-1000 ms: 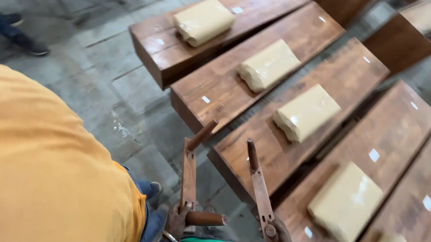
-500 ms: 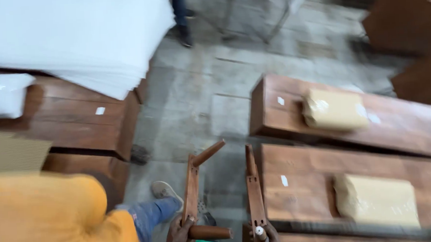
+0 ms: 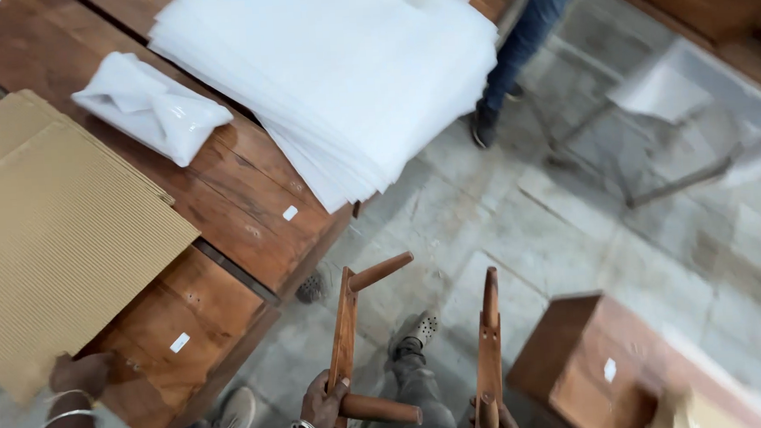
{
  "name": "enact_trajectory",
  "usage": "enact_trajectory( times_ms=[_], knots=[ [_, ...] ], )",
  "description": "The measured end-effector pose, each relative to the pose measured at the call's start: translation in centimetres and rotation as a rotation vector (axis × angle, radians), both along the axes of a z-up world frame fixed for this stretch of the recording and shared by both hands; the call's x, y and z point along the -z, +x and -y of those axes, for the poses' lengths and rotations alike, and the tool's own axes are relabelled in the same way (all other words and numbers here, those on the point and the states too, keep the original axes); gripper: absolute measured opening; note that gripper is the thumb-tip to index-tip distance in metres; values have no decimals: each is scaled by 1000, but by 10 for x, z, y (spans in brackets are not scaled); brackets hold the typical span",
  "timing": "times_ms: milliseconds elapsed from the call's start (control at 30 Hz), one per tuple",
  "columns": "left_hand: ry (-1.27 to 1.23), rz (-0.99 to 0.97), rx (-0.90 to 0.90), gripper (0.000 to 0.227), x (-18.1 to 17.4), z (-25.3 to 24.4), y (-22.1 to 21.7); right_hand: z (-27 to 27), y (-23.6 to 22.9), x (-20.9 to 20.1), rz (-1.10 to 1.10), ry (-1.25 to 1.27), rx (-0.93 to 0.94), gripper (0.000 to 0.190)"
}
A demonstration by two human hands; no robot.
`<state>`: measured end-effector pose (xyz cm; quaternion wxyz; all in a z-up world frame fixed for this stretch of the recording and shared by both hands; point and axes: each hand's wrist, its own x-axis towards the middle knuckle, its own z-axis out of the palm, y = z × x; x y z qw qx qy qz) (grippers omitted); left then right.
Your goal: Wrapping wooden table legs in protective foam and securing them with tape.
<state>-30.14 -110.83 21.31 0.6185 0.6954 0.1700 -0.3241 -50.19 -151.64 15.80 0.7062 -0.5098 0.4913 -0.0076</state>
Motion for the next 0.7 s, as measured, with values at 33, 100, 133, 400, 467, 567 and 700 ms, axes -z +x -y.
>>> enact_trajectory(
  times_ms=[33, 100, 133, 400, 467, 567, 700],
  knots=[
    [1, 1, -35, 29, 5, 19, 22, 33, 21, 23, 1, 1, -35, 61],
    [22, 76, -89, 31, 10, 57, 61, 100, 54, 65, 33, 97, -33, 62],
    [26, 72, -117, 31, 13, 80, 82, 128, 80, 74, 28, 100, -61, 62],
    [104, 242, -355, 31, 12, 228, 265, 323, 265, 111, -149, 354, -130, 62],
    [129, 183, -387, 31, -18, 247, 318, 309, 315, 53, -129, 57, -233, 63],
    [189, 145, -453, 32, -15, 276, 397, 320, 401, 11, -140, -230, -319, 66],
    [287, 284, -571, 34, 12, 309, 508, 363, 494, 17, -261, -91, -298, 68]
  ],
)
